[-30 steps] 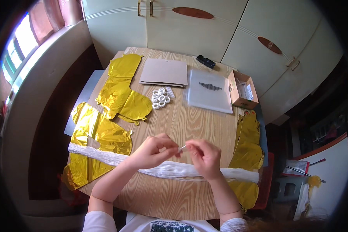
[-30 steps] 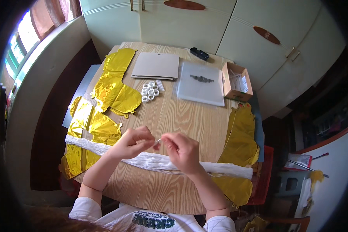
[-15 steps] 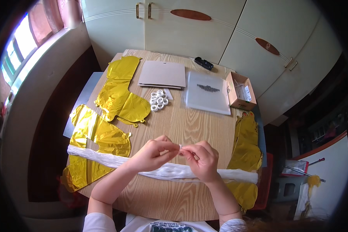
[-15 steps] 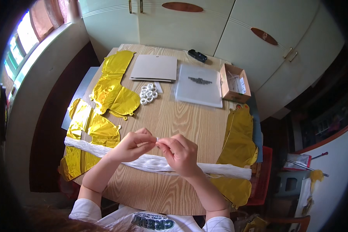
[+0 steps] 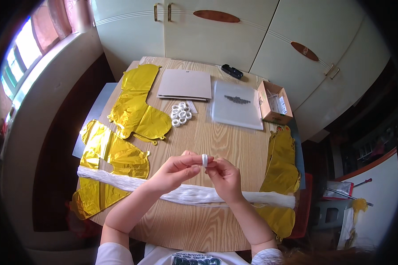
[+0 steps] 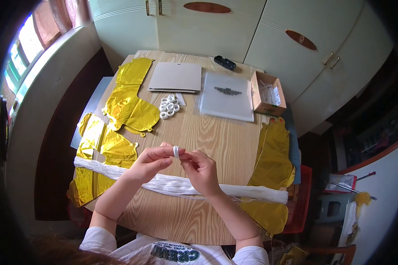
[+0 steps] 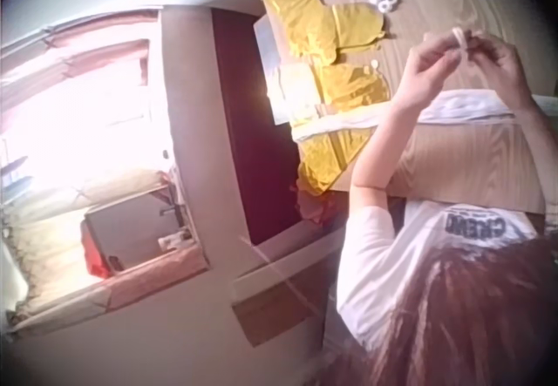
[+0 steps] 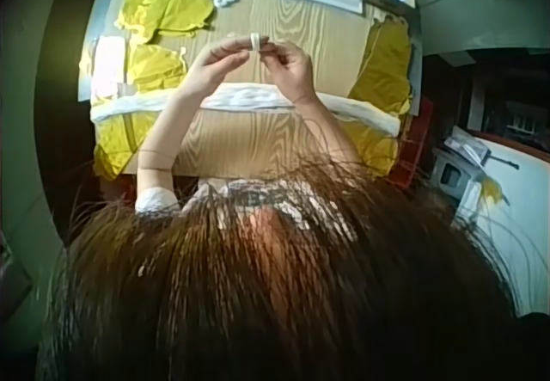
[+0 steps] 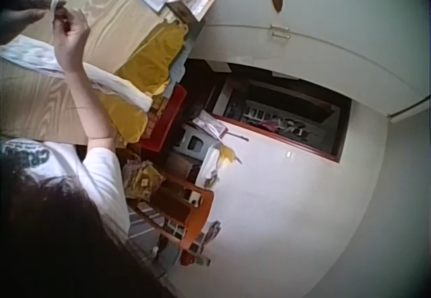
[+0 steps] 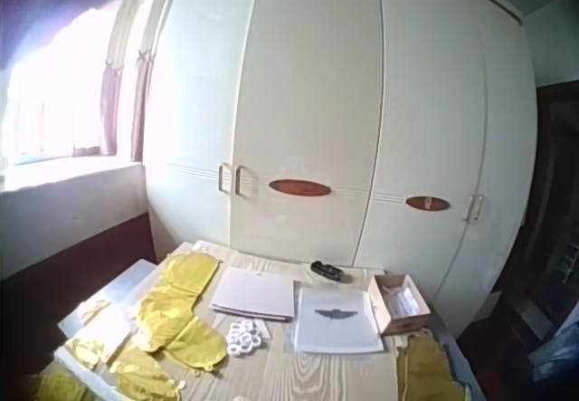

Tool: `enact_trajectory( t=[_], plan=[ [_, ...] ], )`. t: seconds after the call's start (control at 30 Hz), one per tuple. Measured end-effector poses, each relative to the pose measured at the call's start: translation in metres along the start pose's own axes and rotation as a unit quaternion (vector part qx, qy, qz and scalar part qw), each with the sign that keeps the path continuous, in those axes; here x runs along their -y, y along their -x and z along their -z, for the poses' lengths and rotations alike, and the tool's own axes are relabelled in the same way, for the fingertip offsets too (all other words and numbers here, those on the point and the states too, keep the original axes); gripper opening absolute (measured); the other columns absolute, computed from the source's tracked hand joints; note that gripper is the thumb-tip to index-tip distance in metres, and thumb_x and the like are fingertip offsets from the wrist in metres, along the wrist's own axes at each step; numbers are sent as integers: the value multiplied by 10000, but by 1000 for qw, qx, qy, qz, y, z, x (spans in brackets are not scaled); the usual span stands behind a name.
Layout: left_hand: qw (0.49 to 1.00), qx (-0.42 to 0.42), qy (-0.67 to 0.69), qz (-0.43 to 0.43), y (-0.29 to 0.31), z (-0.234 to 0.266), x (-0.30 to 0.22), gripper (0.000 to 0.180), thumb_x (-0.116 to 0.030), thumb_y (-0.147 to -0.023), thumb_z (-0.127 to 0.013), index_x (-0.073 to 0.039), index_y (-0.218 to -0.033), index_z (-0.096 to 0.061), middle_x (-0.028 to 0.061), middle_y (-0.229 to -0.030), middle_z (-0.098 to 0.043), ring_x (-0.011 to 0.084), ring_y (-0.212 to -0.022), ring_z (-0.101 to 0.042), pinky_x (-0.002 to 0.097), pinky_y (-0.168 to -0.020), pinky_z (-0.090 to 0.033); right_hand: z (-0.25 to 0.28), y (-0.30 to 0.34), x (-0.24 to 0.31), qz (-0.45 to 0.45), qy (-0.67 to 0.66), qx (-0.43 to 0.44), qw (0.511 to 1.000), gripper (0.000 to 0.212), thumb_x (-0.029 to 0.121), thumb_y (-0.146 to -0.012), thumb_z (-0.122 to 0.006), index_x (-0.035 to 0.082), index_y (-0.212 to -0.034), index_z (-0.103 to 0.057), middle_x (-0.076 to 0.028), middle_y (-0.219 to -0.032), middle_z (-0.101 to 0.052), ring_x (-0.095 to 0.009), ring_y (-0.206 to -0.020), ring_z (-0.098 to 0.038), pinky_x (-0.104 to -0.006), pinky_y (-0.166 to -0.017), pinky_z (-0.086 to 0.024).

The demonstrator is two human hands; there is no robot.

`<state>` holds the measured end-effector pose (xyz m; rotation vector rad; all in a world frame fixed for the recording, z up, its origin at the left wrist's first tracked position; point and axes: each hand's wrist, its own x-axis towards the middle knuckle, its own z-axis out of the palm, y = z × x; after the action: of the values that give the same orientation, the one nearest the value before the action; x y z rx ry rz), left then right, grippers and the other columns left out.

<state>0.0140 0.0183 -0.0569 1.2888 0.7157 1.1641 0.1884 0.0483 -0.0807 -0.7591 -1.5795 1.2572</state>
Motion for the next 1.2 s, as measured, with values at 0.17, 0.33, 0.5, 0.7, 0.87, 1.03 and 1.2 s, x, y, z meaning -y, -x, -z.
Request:
enact_trajectory(
  t=[0.17,0.33,0.5,0.7,0.87,1.03,1.2],
  plan=[
    [987,7,-127,-100,-3,0,3,286,-6,-907,-462,7,-1177,-558,114,-1205,-552,180,-1146,-497,322,-986,-363,-4,1,12,-120,-87,-5,989,117,55,-875,-568,17,-957,-643,-22,-746,-612,-42,-567,-475,-184,-503,-391],
    [991,-17,-107,-79,0,0,4,287,48,-903,-437,21,-1162,-558,125,-1151,-594,184,-1076,-558,304,-915,-441,0,1,23,-154,-133,59,977,157,105,-885,-568,18,-986,-651,-18,-753,-623,-33,-542,-469,-180,-501,-391],
    [996,-21,-88,11,0,3,0,242,-14,-882,-528,18,-1115,-586,87,-1018,-653,123,-961,-598,259,-843,-474,16,-1,27,-2,-9,71,997,167,91,-857,-604,46,-1009,-656,-27,-780,-630,-56,-565,-494,-192,-521,-416],
    [992,63,-98,42,0,6,-3,162,-48,-860,-591,28,-1001,-619,70,-918,-667,100,-891,-609,240,-800,-483,19,-11,37,93,122,124,980,166,21,-795,-648,35,-961,-655,-85,-892,-668,-150,-775,-651,-264,-675,-528],
    [991,102,17,85,-2,8,-5,84,-3,-864,-572,54,-924,-585,101,-899,-652,144,-881,-622,257,-806,-484,20,-7,27,18,63,116,991,145,37,-763,-688,26,-905,-665,-80,-844,-679,-153,-759,-670,-249,-660,-529],
    [987,114,61,94,0,11,2,105,-20,-862,-585,42,-939,-551,112,-887,-649,172,-874,-630,278,-797,-493,17,-6,31,21,73,108,991,125,38,-753,-700,25,-873,-667,-66,-812,-679,-142,-736,-670,-238,-648,-529],
    [985,115,100,83,-1,11,5,146,-15,-851,-598,14,-946,-492,122,-877,-645,198,-875,-635,298,-773,-506,16,-3,30,3,67,90,994,121,36,-751,-702,25,-866,-667,-68,-797,-677,-137,-722,-670,-230,-634,-524]
  ],
)
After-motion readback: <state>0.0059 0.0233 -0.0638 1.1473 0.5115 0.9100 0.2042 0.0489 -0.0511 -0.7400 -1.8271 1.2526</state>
